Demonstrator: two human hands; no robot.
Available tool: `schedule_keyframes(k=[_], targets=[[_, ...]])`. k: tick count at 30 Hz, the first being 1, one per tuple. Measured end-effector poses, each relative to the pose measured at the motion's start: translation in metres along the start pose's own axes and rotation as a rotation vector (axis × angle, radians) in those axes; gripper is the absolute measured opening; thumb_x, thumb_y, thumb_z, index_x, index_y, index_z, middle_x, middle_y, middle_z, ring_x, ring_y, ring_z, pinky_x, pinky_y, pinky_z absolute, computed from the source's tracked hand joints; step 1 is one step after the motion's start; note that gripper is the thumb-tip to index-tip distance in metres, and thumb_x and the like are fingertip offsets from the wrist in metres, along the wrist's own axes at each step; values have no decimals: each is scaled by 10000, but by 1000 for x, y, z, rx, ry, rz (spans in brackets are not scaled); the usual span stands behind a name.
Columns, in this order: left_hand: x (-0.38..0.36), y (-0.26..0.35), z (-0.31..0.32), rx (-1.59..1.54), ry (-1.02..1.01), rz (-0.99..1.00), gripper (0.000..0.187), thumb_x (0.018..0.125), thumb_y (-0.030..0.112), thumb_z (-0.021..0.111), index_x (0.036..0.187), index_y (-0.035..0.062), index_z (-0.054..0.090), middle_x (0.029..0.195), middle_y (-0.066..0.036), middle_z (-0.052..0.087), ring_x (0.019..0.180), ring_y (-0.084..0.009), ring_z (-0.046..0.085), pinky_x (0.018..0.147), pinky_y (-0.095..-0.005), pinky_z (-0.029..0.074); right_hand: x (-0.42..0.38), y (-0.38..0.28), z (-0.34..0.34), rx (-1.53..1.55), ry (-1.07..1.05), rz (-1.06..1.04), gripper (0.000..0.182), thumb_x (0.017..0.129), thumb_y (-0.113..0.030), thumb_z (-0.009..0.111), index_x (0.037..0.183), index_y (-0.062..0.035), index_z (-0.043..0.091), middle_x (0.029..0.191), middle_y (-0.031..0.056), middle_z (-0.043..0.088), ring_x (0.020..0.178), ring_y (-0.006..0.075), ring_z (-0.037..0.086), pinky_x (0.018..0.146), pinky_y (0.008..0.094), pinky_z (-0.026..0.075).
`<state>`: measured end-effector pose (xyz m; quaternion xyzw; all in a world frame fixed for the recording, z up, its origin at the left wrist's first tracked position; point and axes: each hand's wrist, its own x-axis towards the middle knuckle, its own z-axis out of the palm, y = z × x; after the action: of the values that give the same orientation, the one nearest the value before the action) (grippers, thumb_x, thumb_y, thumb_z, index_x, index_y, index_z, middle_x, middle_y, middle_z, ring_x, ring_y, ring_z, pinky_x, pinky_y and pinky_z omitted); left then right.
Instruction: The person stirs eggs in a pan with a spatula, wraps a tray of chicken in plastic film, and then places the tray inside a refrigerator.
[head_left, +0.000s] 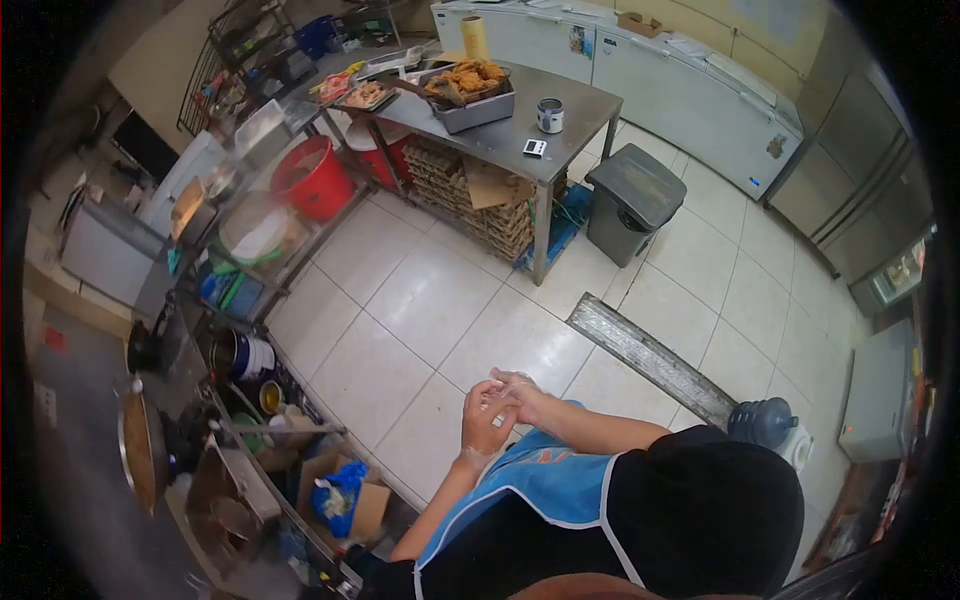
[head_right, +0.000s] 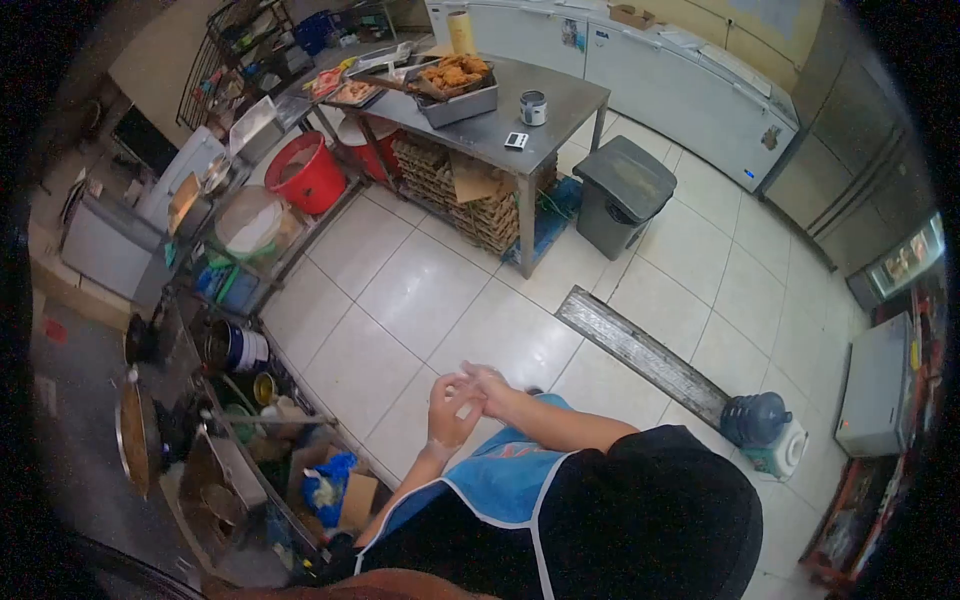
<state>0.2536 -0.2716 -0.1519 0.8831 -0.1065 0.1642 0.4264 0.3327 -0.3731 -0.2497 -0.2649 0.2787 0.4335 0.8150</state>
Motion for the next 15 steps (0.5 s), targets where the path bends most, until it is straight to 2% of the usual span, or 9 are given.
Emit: schedule_keyframes(k=[2,5,8,9,12,13,15], targets=[[27,-32,-1,106,-18,0,184,723,67,735,902,105,719,1133,-114,577,1011,-298,579,796,-385,484,16,-19,32,20,44,1,293,978,-273,555,1062,6,518,1002,154,599,924,272,606,840,428,534],[65,-91,-2,202,-6,-65,205,738,74,724,942,91,731,1204,-125,556,998,-295,590,785,-371,496,79,-39,58,23,-14,-28,341,974,-328,563,1048,3,533,957,139,599,911,258,611,845,379,522],[114,-146,-11,251,21,-187,272,741,72,721,1013,83,729,1241,-134,541,929,-267,607,757,-352,509,150,-63,90,26,-30,2,319,988,-297,538,1069,11,512,977,143,580,910,273,614,824,438,543],[134,-156,-17,294,-18,-321,331,735,46,714,1064,81,722,1224,-128,541,818,-226,617,711,-322,514,156,-74,113,89,-9,-47,247,986,-241,529,997,6,521,938,128,540,872,250,597,772,417,531],[188,-195,-35,303,3,-481,366,737,28,706,1098,85,713,1212,-109,534,717,-193,604,684,-315,511,216,-90,154,-136,27,-104,173,958,-171,507,920,-3,514,913,110,504,788,220,552,720,409,494],[205,-207,-40,340,13,-489,387,751,17,692,1130,94,703,1203,-100,527,671,-180,597,659,-304,506,229,-100,164,-381,-30,-185,116,922,-136,481,882,-33,516,907,83,500,774,202,500,726,403,456],[240,-225,-52,364,22,-557,359,770,37,692,1124,101,707,1181,-104,529,718,-222,607,677,-335,509,256,-121,193,-290,-37,-121,101,909,-118,495,935,-32,540,903,69,505,809,190,498,746,384,454]])
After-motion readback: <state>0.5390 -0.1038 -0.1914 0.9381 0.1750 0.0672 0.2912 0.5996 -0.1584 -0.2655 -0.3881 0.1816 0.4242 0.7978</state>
